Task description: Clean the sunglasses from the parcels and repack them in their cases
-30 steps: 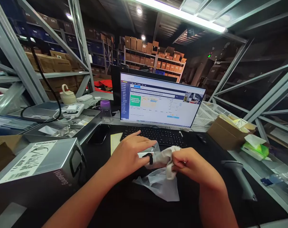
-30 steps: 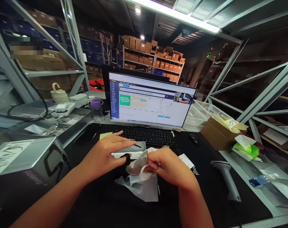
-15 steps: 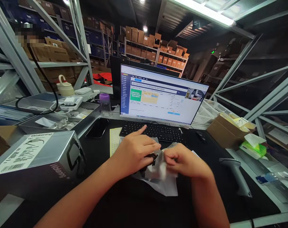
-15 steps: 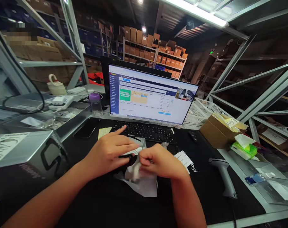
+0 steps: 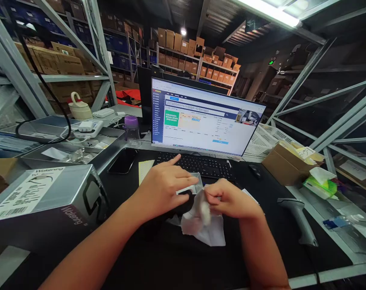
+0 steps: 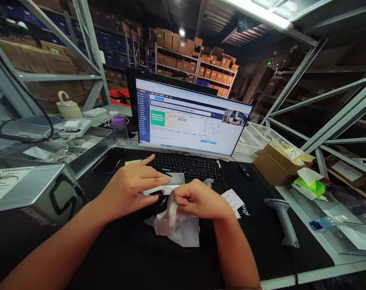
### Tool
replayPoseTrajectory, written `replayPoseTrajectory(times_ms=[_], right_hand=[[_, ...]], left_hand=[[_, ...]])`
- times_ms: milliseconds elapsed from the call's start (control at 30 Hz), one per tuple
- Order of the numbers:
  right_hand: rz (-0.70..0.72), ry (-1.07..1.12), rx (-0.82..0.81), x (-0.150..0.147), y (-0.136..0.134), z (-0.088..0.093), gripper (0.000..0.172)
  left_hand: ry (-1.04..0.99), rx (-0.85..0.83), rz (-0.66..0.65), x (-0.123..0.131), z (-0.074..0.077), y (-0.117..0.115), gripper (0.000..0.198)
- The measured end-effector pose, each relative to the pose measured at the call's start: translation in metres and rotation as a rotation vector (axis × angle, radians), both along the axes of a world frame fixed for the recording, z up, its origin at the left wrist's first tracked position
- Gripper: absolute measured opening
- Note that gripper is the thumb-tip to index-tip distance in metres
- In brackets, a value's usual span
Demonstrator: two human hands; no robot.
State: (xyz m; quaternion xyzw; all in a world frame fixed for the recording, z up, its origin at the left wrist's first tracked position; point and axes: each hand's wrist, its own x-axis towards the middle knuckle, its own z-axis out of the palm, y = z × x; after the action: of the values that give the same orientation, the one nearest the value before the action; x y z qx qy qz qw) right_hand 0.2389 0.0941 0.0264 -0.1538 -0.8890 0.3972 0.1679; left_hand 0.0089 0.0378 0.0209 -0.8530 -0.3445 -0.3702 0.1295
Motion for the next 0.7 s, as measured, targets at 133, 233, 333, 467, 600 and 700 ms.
replayPoseTrajectory(times_ms=[133,233,333,467,600,700], right_hand=[[0.101,-0.052,-0.022,0.013,0.006,0.007,0.034],[-0.149,0.055,0.034,-0.004,-0.011,0.001,0.031],[-0.330,0.175,0.108,-0.019,-0.022,-0.006,0.029],[-0.090,0.060,0.107,-0.005,-0.012,-0.001,0.029],[-0.018,-0.019,0.114,0.015,-0.004,0.008,0.032],[-0.209,0.082,0.097,0.002,-0.013,0.004,0.032]], left_hand=[[-0.024,-0.034,-0.002,-0.005,0.004,-0.001,0.023],[0.006,0.018,0.028,-0.003,0.004,-0.002,0.023],[0.032,0.073,0.044,-0.002,0.005,-0.004,0.021],[-0.002,0.057,0.032,-0.008,0.008,-0.006,0.024],[-0.033,0.038,0.022,-0.012,0.010,-0.008,0.027],[0.011,0.035,0.051,-0.004,0.007,-0.009,0.026]])
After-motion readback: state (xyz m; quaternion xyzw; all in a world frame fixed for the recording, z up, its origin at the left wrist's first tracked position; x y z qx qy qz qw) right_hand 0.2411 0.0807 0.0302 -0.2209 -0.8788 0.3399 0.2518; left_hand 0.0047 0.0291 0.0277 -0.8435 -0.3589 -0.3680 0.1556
